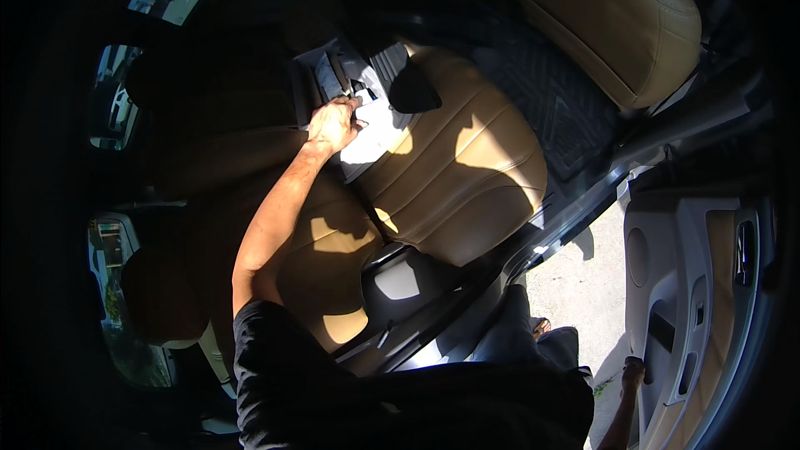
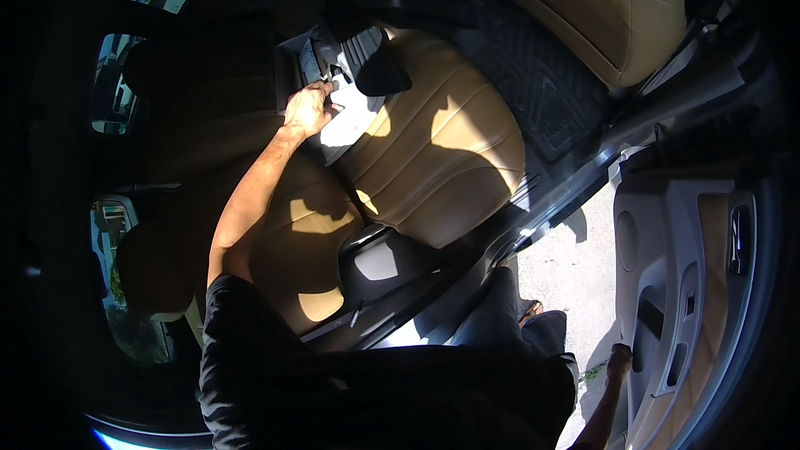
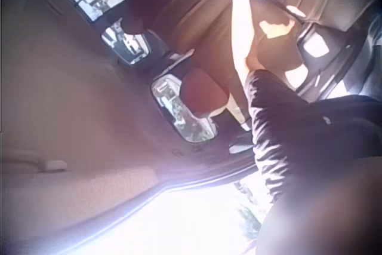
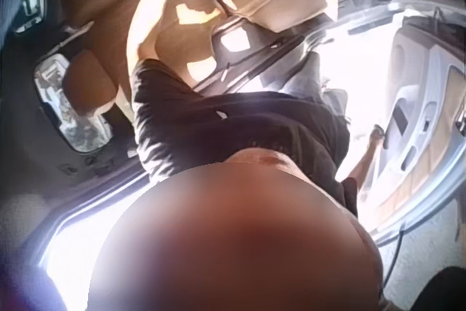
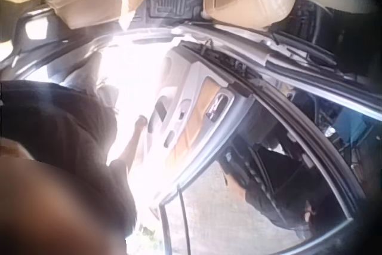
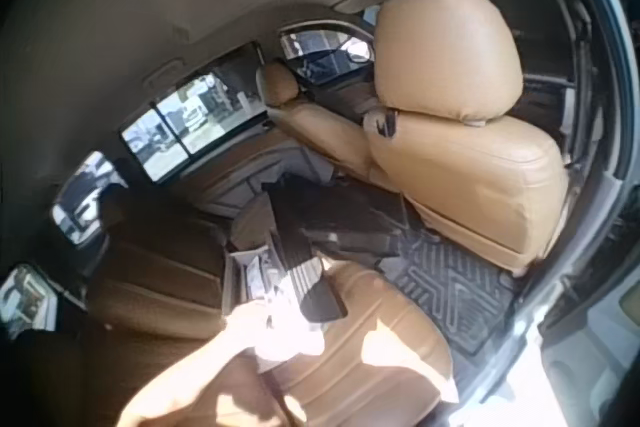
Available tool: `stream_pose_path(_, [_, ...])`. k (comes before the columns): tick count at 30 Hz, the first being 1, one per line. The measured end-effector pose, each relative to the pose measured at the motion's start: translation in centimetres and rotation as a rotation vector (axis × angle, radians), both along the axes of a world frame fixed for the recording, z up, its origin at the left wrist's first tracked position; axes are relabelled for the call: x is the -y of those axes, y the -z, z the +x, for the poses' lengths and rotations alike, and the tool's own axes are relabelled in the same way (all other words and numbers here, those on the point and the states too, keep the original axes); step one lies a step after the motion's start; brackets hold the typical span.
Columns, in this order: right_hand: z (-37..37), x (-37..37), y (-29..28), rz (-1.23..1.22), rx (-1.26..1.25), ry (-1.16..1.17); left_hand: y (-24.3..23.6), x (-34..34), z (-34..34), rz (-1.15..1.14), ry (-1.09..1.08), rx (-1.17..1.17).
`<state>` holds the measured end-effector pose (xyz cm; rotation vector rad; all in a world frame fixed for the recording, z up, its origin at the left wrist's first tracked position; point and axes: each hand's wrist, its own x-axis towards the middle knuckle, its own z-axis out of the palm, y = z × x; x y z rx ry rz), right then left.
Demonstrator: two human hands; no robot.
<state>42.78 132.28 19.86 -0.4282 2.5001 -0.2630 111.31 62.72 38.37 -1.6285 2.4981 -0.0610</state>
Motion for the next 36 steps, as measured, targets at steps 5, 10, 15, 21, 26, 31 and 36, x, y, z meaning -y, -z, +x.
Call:
stream_pose_path(5, [-0.7, -1.8, 2.0, -0.162, 0.058, -0.092, -2.0, -6.2, -1.6, -0.047, 0.052, 0.067])
stream_pose_path(10, [-1.9, -8.2, 4.2, -0.091, 0.043, -0.122, -3.3, -11.9, -6.6, -0.064, 0.1, -0.114])
stream_pose_path(15, [-1.3, -16.4, 7.6, -0.408, 0.135, -0.072, -4.4, -20.2, -14.2, -0.072, 0.098, -0.251])
stream_pose_path(21, [-3.7, -30.1, 12.6, -0.236, 0.136, -0.037, -6.6, -32.9, -21.6, -0.103, 0.105, -0.268])
stream_pose_path(26, [-7.1, -42.7, 14.2, -0.061, 0.138, 0.093, -9.3, -45.5, -25.9, -0.138, 0.251, -0.456])
stream_pose_path(31, [-13.4, -51.4, 8.1, -0.22, 0.377, 0.617, -12.0, -55.8, -27.4, -0.064, 0.377, -0.404])
stream_pose_path(36, [-22.2, -49.5, -6.5, -1.127, 0.091, 1.07, -14.3, -66.6, -25.7, -0.097, 0.57, -0.488])
